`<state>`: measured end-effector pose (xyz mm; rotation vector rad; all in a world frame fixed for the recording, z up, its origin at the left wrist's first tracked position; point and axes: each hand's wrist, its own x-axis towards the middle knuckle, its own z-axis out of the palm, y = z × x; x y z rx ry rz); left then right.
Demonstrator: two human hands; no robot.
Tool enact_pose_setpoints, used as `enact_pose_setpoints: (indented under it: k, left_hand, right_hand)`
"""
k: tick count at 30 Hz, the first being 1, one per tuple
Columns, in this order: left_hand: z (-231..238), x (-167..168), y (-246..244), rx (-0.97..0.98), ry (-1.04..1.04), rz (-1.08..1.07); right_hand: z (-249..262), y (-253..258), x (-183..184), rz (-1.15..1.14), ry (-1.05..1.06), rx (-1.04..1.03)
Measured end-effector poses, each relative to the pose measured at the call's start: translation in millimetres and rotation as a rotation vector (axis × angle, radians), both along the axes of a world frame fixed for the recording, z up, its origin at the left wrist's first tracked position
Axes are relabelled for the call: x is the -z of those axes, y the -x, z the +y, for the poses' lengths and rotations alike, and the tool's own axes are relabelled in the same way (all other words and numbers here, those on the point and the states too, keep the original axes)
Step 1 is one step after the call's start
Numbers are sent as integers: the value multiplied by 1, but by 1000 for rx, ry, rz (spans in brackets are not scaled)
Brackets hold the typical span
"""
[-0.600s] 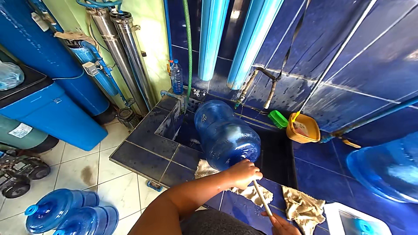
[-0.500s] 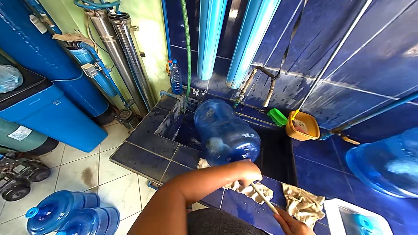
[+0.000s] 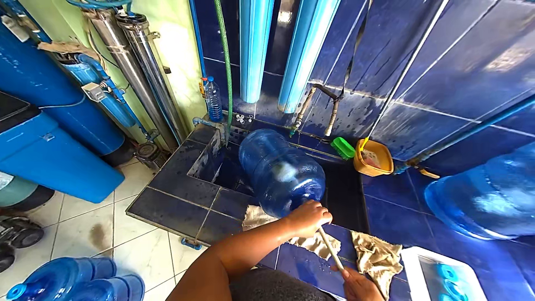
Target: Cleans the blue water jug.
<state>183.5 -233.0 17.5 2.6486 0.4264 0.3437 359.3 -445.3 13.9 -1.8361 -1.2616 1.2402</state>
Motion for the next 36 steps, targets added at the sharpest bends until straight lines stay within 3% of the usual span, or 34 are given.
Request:
enact_pose_setpoints:
  k: [1, 2, 3, 6, 8, 11, 12, 13, 15, 17, 18, 19, 20, 22, 23, 24, 25, 27, 29, 31, 34, 35, 36]
  left_hand:
    - [-2, 0, 0, -2, 5, -4]
    - [-4, 0, 0, -3, 11, -4]
    - [-4, 0, 2, -2, 13, -4]
    - [-4, 0, 4, 17, -7, -4]
    - [-6, 3, 5, 14, -21, -15]
    - [-8, 6, 6, 0, -17, -52]
    - [-8, 7, 7, -5, -13, -57]
    - [-8, 6, 7, 0, -8, -48]
    - [-2, -7, 4, 66, -7, 92]
    - [7, -40, -7, 189, -19, 477]
    - [9, -59, -13, 236, -7, 673]
    - [12, -70, -17, 255, 9, 776]
    - [17, -70, -19, 242, 27, 744]
    - [30, -38, -18, 131, 37, 396]
    - [32, -22, -15, 69, 37, 245]
    - [30, -13, -12, 35, 25, 169]
    - [27, -9, -10, 30, 8, 139]
    - [16, -8, -5, 50, -18, 111]
    - [7, -2, 2, 47, -45, 59]
    - [-3, 4, 10, 38, -58, 22]
    - [-19, 18, 16, 10, -101, -76]
    - [-26, 22, 17, 8, -109, -101]
    - [-32, 25, 17, 18, -104, -112]
  right_hand:
    - [-3, 9, 2, 266, 62, 96]
    - [-4, 14, 1, 389, 101, 145]
    - [-4, 14, 1, 345, 89, 144]
    - [1, -7, 1, -287, -56, -97]
    - [0, -9, 0, -325, -62, -131]
    - [-6, 13, 1, 296, 67, 85]
    - [-7, 18, -2, 419, 104, 138]
    - [-7, 18, -3, 397, 98, 144]
    - [-3, 5, -2, -6, -4, -2]
    - [1, -7, -11, -383, -54, -164]
    - [1, -9, -15, -429, -56, -193]
    - [0, -9, -15, -384, -50, -180]
    - [-2, -6, -11, -218, -35, -118]
    - [-3, 6, -4, 293, 53, 61]
    - [-2, 12, -2, 426, 91, 114]
    - [1, 14, -1, 411, 90, 125]
    - [6, 12, 1, 244, 46, 83]
    - [12, -3, -2, -339, -62, -87]
    - [17, -11, -11, -604, -133, -182]
    - [13, -7, -9, -473, -77, -182]
    - [11, 16, 10, 333, 119, 47]
    - [17, 23, 12, 429, 154, 85]
    - [26, 28, 15, 363, 132, 78]
